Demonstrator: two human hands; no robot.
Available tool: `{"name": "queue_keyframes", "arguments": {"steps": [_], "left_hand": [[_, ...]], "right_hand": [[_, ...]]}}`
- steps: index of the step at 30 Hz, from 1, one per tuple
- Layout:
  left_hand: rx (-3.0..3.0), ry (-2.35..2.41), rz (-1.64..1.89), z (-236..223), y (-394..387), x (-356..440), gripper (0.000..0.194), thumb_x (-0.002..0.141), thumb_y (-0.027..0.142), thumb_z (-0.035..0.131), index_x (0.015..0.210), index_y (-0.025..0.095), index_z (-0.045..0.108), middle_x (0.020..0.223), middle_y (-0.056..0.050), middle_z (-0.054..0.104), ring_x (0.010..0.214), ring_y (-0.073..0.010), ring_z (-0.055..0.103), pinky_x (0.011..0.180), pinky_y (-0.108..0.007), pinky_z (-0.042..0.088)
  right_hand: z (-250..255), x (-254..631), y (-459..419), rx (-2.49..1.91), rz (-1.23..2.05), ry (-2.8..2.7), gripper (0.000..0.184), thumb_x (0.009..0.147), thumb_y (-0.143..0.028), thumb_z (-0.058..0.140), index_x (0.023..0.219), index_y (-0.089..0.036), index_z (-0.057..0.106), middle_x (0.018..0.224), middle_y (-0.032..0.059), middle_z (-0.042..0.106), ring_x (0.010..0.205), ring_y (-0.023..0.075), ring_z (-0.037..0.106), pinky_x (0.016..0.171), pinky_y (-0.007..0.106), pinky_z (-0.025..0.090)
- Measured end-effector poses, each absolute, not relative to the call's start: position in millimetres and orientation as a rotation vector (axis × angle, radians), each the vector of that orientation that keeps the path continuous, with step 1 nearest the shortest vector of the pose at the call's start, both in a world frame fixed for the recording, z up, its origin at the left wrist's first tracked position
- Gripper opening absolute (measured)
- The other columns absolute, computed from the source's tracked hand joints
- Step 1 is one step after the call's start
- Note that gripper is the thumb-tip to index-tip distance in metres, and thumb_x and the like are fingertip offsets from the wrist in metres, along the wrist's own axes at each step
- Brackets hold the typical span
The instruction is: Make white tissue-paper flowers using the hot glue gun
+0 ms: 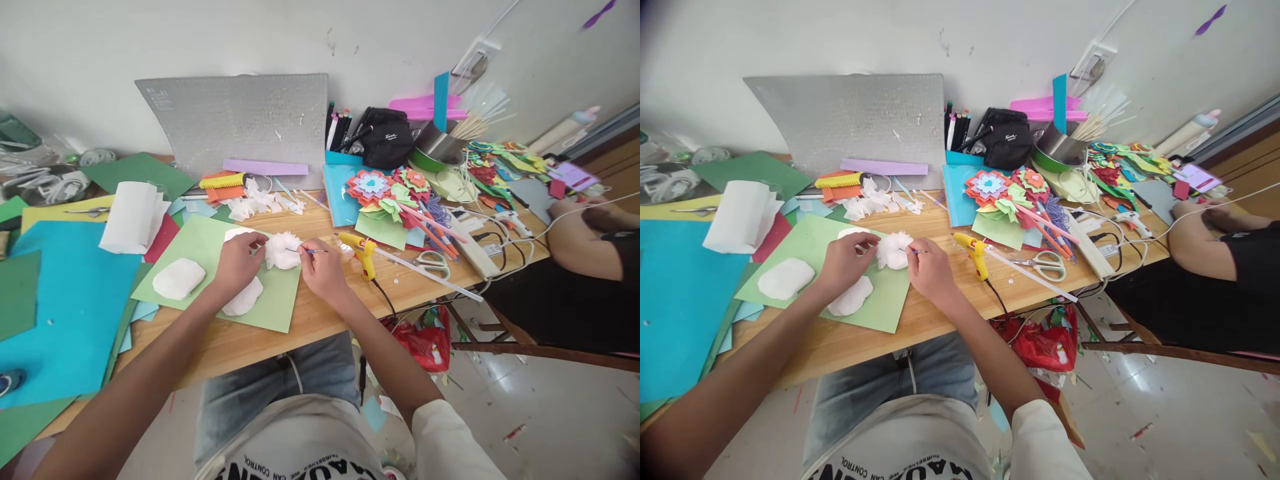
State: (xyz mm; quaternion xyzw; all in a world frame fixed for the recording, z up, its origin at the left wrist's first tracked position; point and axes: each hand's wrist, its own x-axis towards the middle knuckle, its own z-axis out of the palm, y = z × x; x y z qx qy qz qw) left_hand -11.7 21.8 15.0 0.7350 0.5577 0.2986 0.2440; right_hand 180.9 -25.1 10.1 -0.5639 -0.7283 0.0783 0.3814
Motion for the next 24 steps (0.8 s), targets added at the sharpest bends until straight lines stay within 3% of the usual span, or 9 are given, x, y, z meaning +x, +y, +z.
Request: {"name": "queue_keyframes", "arguments": {"steps": [7, 12, 24], "left_hand": [[2.2, 1.492, 0.774, 5, 10, -21, 0.036, 0.085, 0.032, 0.054, 0.116, 0.017, 0.065, 0.101, -0.008, 0.069, 0.093, -0.0246, 0.06, 0.085, -0.037, 0.047], [2.354, 1.427, 0.703, -1, 8, -17, 0.062, 0.08, 0.044, 0.066, 0.134, 0.017, 0.051, 0.118, -0.009, 0.065, 0.11, -0.0307, 0.05, 0.094, -0.042, 0.044], [2.439, 1.454, 0.63, -2, 6, -15, 0.067, 0.079, 0.044, 0.067, 0.137, 0.015, 0.048, 0.109, -0.01, 0.067, 0.103, -0.0318, 0.047, 0.089, -0.042, 0.044]], "right_hand": [[45, 174, -8, -1.598, 0.238, -2.114, 0.022, 0.095, -0.022, 0.043, 0.087, -0.017, 0.063, 0.087, 0.0079, 0.07, 0.081, 0.02, 0.062, 0.073, 0.029, 0.039], [65, 165, 6, -1.68, 0.23, -2.263, 0.024, 0.095, -0.023, 0.044, 0.089, -0.014, 0.066, 0.088, 0.0104, 0.072, 0.082, 0.0217, 0.064, 0.072, 0.031, 0.038], [66, 155, 35, -1.715, 0.192, -2.337, 0.027, 0.095, -0.03, 0.047, 0.088, -0.014, 0.067, 0.085, 0.0109, 0.071, 0.079, 0.0217, 0.061, 0.069, 0.03, 0.036]]}}
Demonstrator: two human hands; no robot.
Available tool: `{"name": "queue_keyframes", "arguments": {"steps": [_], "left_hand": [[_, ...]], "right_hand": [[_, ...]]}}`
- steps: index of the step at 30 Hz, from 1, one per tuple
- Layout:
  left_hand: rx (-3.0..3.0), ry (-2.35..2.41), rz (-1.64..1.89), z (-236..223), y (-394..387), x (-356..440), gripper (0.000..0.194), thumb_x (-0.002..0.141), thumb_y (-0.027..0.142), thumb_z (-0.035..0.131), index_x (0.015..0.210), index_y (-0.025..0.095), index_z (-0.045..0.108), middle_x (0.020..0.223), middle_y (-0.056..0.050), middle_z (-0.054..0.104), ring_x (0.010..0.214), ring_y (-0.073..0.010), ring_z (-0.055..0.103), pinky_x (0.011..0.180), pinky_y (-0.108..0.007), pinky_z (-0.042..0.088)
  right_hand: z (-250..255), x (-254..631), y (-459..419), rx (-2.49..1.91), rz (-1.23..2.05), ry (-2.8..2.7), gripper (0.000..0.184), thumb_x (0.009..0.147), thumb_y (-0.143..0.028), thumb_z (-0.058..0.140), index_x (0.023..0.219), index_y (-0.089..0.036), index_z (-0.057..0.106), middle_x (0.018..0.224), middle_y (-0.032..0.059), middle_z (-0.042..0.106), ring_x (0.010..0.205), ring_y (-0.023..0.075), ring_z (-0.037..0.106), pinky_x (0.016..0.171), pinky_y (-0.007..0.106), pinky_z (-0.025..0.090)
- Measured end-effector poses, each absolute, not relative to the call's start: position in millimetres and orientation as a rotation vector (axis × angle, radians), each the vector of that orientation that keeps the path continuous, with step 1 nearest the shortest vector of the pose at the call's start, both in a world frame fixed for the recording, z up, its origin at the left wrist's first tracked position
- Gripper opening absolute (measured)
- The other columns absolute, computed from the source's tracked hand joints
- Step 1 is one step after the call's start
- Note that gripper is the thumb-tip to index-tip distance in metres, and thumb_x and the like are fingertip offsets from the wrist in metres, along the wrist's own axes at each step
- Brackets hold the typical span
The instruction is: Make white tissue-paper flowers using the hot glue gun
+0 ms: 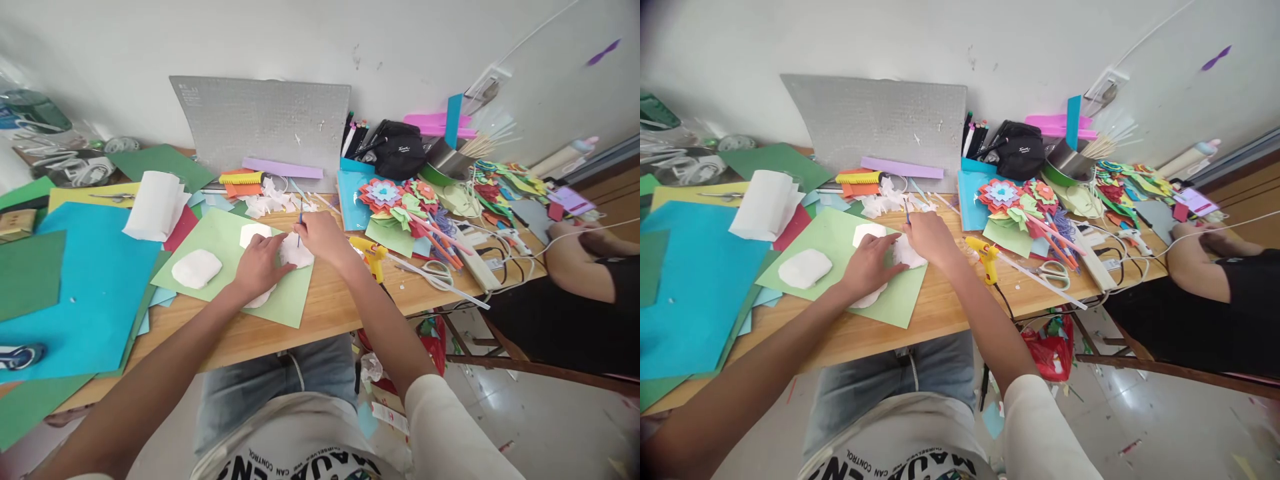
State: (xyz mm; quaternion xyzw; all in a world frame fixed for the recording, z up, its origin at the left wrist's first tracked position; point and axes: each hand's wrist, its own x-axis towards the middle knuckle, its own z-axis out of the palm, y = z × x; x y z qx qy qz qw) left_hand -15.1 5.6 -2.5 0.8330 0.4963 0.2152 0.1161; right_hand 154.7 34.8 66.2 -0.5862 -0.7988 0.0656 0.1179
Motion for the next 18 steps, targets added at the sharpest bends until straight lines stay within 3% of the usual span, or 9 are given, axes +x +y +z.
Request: {"name": "queue_keyframes", "arguments": {"steps": [6, 12, 18], "left_hand": [[2.435, 1.476, 0.602, 0, 5, -14, 0.066, 0.08, 0.045, 0.067, 0.136, 0.014, 0.049, 0.108, -0.01, 0.067, 0.104, -0.0312, 0.048, 0.09, -0.041, 0.044], [2.422, 1.488, 0.585, -2, 6, -14, 0.066, 0.079, 0.045, 0.067, 0.135, 0.014, 0.051, 0.108, -0.011, 0.067, 0.108, -0.0319, 0.047, 0.092, -0.042, 0.045], [2.413, 1.482, 0.593, -3, 6, -15, 0.066, 0.079, 0.045, 0.066, 0.135, 0.015, 0.05, 0.108, -0.011, 0.067, 0.108, -0.0332, 0.047, 0.092, -0.043, 0.044]], "right_hand": [[51, 162, 26, -1.569, 0.276, -2.153, 0.029, 0.096, -0.03, 0.044, 0.079, -0.018, 0.064, 0.075, 0.0041, 0.067, 0.07, 0.0168, 0.058, 0.066, 0.028, 0.034], [46, 174, 13, -1.463, 0.38, -2.02, 0.027, 0.097, -0.024, 0.038, 0.085, -0.018, 0.061, 0.082, 0.004, 0.067, 0.081, 0.017, 0.061, 0.075, 0.026, 0.038], [50, 176, 8, -1.487, 0.343, -1.982, 0.029, 0.097, -0.028, 0.038, 0.083, -0.018, 0.061, 0.081, 0.0042, 0.067, 0.078, 0.0172, 0.06, 0.073, 0.027, 0.039]]}}
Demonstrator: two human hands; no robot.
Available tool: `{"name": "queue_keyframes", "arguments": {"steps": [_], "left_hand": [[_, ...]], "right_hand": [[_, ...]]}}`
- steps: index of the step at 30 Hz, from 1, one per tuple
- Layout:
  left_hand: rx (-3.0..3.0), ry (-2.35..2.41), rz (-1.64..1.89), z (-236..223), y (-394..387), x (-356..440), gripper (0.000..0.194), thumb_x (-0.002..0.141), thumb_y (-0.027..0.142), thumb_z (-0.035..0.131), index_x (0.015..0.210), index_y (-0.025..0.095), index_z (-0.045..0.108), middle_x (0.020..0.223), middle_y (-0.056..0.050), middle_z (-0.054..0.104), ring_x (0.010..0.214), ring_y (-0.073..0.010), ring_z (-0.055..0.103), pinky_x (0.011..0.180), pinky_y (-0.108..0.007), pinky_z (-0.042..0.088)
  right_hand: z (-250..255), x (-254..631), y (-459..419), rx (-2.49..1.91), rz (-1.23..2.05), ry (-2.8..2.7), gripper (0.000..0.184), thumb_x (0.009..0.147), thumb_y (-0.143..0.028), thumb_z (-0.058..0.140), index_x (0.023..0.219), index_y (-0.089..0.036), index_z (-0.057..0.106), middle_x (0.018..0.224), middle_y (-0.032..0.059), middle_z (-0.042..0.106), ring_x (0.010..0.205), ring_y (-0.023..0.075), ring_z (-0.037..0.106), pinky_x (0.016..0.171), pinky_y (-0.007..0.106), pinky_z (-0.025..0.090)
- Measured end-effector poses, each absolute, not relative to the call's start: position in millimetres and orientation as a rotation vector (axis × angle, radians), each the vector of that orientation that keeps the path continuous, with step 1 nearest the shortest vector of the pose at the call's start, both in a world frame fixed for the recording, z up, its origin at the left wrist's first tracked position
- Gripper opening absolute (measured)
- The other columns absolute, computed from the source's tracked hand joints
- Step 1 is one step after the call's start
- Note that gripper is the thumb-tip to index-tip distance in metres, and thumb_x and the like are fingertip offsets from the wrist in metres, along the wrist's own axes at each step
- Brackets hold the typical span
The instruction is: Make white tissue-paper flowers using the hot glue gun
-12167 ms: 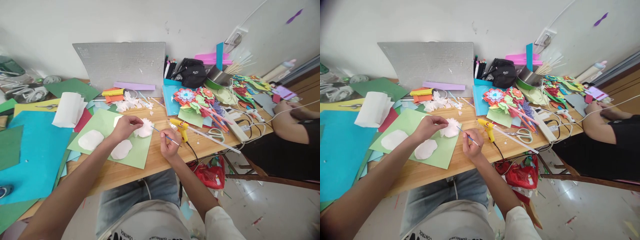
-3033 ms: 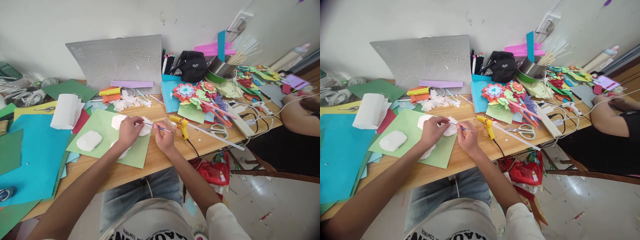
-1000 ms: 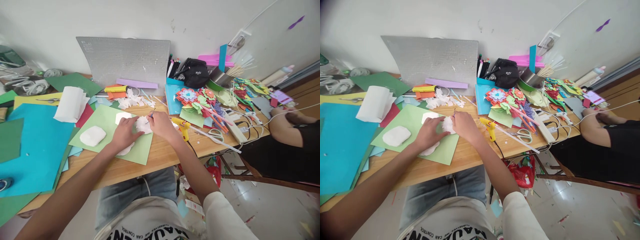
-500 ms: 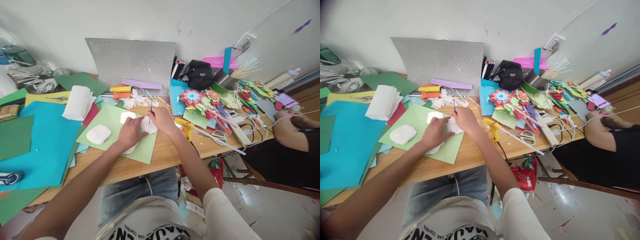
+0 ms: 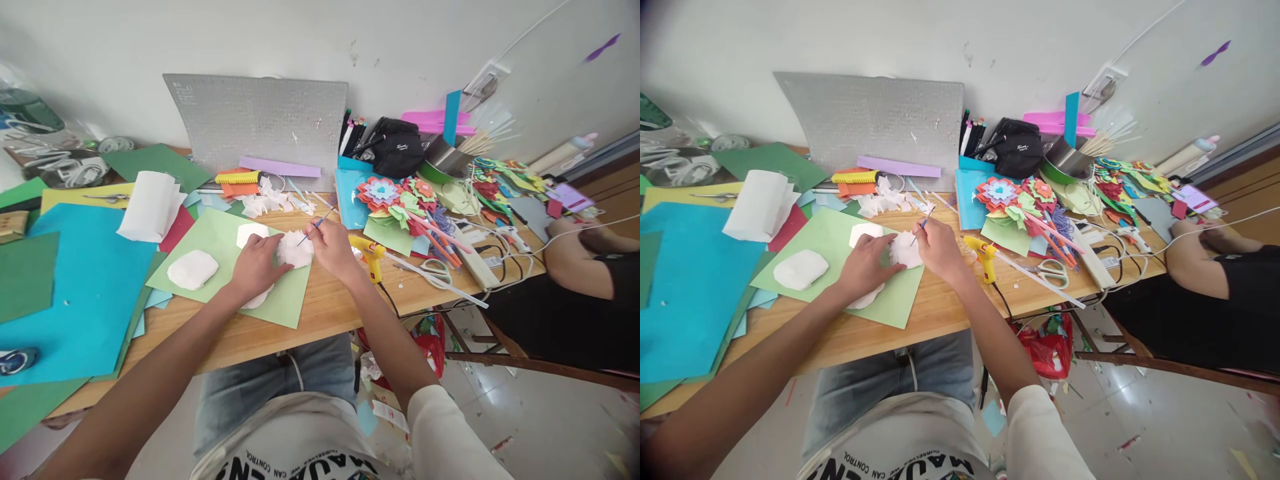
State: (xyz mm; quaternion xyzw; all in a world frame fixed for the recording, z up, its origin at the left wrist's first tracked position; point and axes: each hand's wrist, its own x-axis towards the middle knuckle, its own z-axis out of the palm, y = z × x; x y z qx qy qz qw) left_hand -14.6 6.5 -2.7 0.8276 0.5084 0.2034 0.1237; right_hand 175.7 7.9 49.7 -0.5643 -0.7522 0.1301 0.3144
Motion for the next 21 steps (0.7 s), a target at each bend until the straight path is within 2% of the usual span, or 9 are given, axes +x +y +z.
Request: {"name": "queue_keyframes", "arguments": {"steps": [13, 21], "left_hand": [[2.418, 1.48, 0.6, -3, 6, -15, 0.065, 0.079, 0.045, 0.066, 0.134, 0.014, 0.052, 0.107, -0.011, 0.067, 0.107, -0.0329, 0.047, 0.091, -0.042, 0.045], [2.425, 1.478, 0.605, -4, 6, -14, 0.064, 0.08, 0.046, 0.065, 0.134, 0.015, 0.051, 0.11, -0.01, 0.067, 0.107, -0.0326, 0.047, 0.094, -0.042, 0.043]], "right_hand": [[40, 175, 7, -1.463, 0.324, -2.019, 0.027, 0.097, -0.027, 0.038, 0.081, -0.019, 0.059, 0.082, 0.0041, 0.066, 0.08, 0.0169, 0.06, 0.076, 0.026, 0.039], [52, 185, -23, -1.38, 0.271, -1.783, 0.031, 0.097, -0.036, 0.04, 0.078, -0.02, 0.059, 0.075, 0.0045, 0.064, 0.073, 0.0168, 0.059, 0.071, 0.029, 0.043]]}}
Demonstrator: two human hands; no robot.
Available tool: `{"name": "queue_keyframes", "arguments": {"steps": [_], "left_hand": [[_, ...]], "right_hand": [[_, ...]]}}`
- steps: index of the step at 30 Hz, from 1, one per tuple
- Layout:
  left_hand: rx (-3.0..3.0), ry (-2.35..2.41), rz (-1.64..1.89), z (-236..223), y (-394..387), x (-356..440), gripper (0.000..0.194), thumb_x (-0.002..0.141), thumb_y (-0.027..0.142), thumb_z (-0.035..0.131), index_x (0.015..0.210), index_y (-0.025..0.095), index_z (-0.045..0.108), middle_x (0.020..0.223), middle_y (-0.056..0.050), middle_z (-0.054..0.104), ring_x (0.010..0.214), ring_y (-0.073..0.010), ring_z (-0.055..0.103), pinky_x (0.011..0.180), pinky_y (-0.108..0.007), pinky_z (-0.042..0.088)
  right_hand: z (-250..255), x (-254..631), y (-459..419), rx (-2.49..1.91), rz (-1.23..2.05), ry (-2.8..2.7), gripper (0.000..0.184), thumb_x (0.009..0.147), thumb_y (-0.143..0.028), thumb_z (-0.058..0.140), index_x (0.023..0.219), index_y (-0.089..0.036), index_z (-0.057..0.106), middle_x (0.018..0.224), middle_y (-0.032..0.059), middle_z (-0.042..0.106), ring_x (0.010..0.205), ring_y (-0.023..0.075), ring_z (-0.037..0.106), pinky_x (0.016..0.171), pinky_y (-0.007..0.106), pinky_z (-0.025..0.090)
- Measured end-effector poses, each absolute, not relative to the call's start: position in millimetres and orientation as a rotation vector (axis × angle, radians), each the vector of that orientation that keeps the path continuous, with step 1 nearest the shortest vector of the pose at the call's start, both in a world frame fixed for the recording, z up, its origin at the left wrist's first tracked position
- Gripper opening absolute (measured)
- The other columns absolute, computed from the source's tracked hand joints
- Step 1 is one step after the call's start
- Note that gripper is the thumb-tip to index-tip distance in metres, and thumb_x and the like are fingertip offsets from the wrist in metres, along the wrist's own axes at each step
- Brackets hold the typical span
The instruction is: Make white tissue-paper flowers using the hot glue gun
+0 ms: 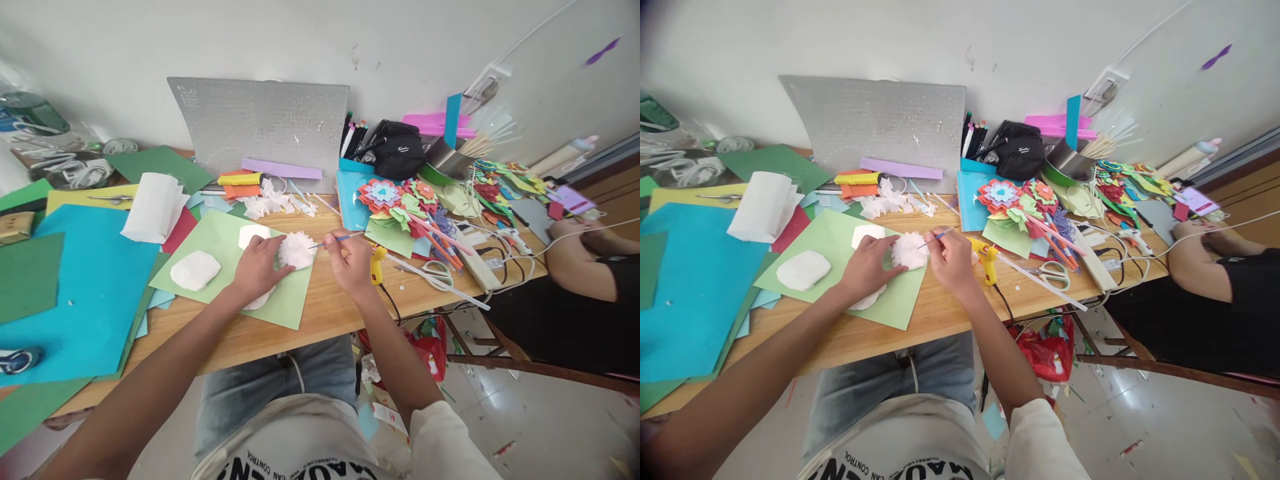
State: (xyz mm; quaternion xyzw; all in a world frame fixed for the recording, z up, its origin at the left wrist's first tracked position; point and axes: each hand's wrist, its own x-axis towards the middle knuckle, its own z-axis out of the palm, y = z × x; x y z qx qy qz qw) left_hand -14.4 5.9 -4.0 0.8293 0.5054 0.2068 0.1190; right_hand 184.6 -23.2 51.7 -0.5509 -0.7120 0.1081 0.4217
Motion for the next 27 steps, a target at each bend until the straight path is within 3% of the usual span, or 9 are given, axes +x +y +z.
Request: {"name": "queue_keyframes", "arguments": {"steps": [5, 8, 10, 13, 14, 16, 19, 23, 27], "left_hand": [[2.443, 1.436, 0.635, 2, 5, -18, 0.064, 0.083, 0.046, 0.062, 0.137, 0.015, 0.048, 0.117, -0.012, 0.063, 0.111, -0.0332, 0.047, 0.097, -0.045, 0.041], [2.409, 1.37, 0.776, 25, -8, -16, 0.049, 0.089, 0.04, 0.053, 0.133, 0.018, 0.051, 0.126, -0.013, 0.059, 0.118, -0.032, 0.047, 0.102, -0.047, 0.038], [2.248, 1.228, 0.86, 45, -25, -10, 0.043, 0.092, 0.038, 0.049, 0.132, 0.021, 0.052, 0.125, -0.011, 0.06, 0.11, -0.0271, 0.054, 0.099, -0.044, 0.042], [1.875, 0.811, 0.665, 64, -57, 3, 0.053, 0.087, 0.041, 0.058, 0.136, 0.025, 0.047, 0.116, -0.007, 0.065, 0.084, -0.0181, 0.062, 0.078, -0.032, 0.05], [1.76, 0.735, 0.616, 65, -67, 7, 0.047, 0.087, 0.041, 0.059, 0.131, 0.025, 0.052, 0.109, -0.006, 0.067, 0.081, -0.0167, 0.061, 0.075, -0.029, 0.05], [1.589, 0.744, 0.578, 59, -83, 12, 0.027, 0.091, 0.042, 0.051, 0.1, 0.02, 0.065, 0.081, -0.003, 0.067, 0.069, -0.0144, 0.057, 0.066, -0.026, 0.046], [1.481, 0.887, 0.571, 44, -98, 12, 0.038, 0.093, 0.046, 0.047, 0.069, 0.018, 0.058, 0.059, 0.001, 0.054, 0.058, -0.0122, 0.046, 0.057, -0.024, 0.038], [1.526, 0.966, 0.498, 38, -111, 4, 0.039, 0.093, 0.048, 0.046, 0.071, 0.019, 0.06, 0.055, 0.003, 0.049, 0.054, -0.0117, 0.039, 0.053, -0.024, 0.031], [1.597, 1.028, 0.493, 36, -128, -11, 0.039, 0.094, 0.047, 0.042, 0.072, 0.02, 0.06, 0.059, 0.003, 0.05, 0.058, -0.0128, 0.042, 0.055, -0.024, 0.031]], "right_hand": [[53, 195, -63, -1.342, 0.244, -1.575, 0.029, 0.095, -0.036, 0.046, 0.073, -0.021, 0.059, 0.07, 0.0035, 0.062, 0.069, 0.0175, 0.059, 0.069, 0.031, 0.045], [54, 197, -90, -1.314, 0.3, -1.363, 0.027, 0.094, -0.035, 0.048, 0.074, -0.022, 0.061, 0.066, 0.0018, 0.06, 0.062, 0.0167, 0.057, 0.063, 0.032, 0.046], [54, 196, -107, -1.281, 0.369, -1.26, 0.025, 0.093, -0.034, 0.05, 0.075, -0.022, 0.063, 0.065, 0.0012, 0.06, 0.059, 0.0161, 0.056, 0.06, 0.031, 0.046], [53, 196, -126, -1.228, 0.512, -1.223, 0.019, 0.091, -0.031, 0.055, 0.077, -0.023, 0.066, 0.068, 0.0019, 0.063, 0.061, 0.0168, 0.059, 0.059, 0.032, 0.047], [52, 196, -130, -1.223, 0.55, -1.229, 0.018, 0.09, -0.031, 0.056, 0.077, -0.023, 0.067, 0.068, 0.0023, 0.063, 0.062, 0.0176, 0.06, 0.06, 0.032, 0.048], [48, 197, -136, -1.232, 0.605, -1.238, 0.019, 0.089, -0.031, 0.057, 0.077, -0.023, 0.068, 0.069, 0.003, 0.064, 0.065, 0.0188, 0.062, 0.06, 0.033, 0.049], [41, 197, -142, -1.244, 0.668, -1.236, 0.021, 0.089, -0.033, 0.056, 0.074, -0.023, 0.067, 0.067, 0.0029, 0.063, 0.062, 0.0187, 0.061, 0.058, 0.034, 0.048], [36, 193, -147, -1.268, 0.65, -1.236, 0.026, 0.089, -0.036, 0.055, 0.068, -0.023, 0.063, 0.061, 0.0024, 0.058, 0.056, 0.0182, 0.055, 0.055, 0.035, 0.045], [46, 202, -147, -1.217, 0.392, -0.996, 0.031, 0.092, -0.036, 0.049, 0.064, -0.024, 0.052, 0.057, -0.0004, 0.046, 0.054, 0.0163, 0.049, 0.053, 0.033, 0.041]]}}
